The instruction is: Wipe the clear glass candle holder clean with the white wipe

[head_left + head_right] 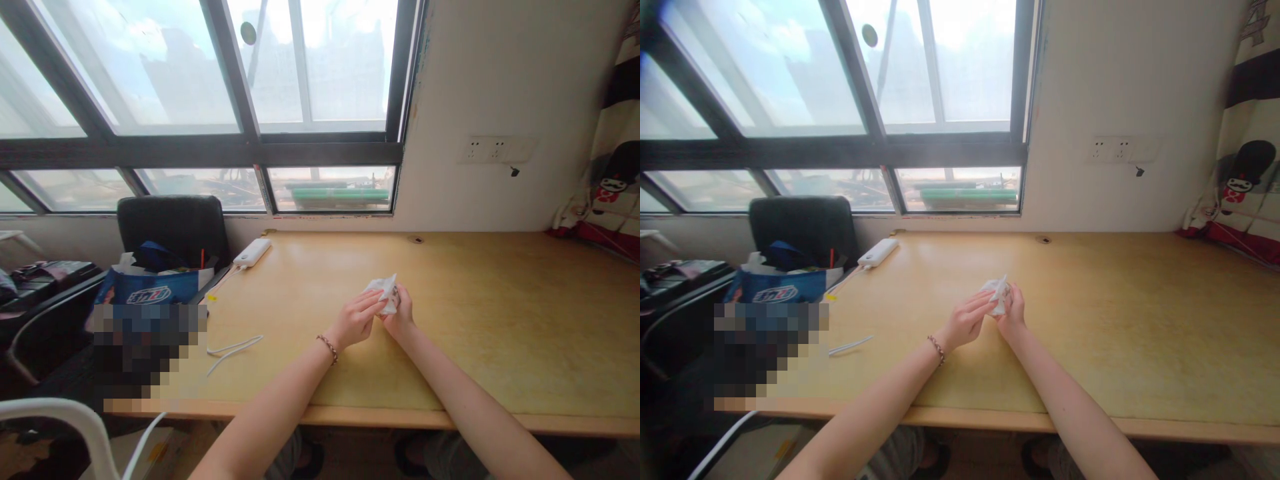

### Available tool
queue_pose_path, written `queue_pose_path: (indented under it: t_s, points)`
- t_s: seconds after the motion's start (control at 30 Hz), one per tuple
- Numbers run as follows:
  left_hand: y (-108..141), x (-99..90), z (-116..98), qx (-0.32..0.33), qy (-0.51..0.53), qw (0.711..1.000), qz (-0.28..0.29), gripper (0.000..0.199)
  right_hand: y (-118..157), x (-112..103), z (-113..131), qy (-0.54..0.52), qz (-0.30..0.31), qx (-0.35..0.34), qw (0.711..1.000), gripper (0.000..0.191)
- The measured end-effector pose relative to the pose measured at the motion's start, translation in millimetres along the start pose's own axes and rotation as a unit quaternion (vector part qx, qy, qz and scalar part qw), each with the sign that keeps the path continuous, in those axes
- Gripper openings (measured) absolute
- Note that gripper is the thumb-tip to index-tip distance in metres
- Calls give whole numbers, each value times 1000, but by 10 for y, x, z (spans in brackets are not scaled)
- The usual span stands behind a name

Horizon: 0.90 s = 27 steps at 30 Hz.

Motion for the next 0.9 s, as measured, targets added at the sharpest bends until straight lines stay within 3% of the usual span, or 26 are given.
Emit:
queue_pose_path:
  t_s: [0.23,0.43,0.57,0.7,0.9]
  points:
    - [-16,-32,99,-101,-22,995,-8,40,37,48,-17,1,9,31,999,35]
    - [-29,-25,-4,-18,46,999,-4,39,25,25,-11,-7,-15,8,1000,27]
    - [-36,-14,-21,-19,70,997,2,39,14,33,-49,10,-7,19,1000,24]
    - [-31,8,36,-72,71,995,-5,40,11,41,-98,35,-12,38,999,23]
    - [-8,17,118,-236,87,968,-19,40,38,55,-108,89,7,64,994,31]
Point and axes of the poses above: each hand's wrist, its own y-axis away from the middle knuckle, its own x-axis out of the palm, z = x × y, the point moved 2 cm from there along -y, towards the middle knuckle, and after that the axes turned 4 degrees about -y, right-handed, at the moved point
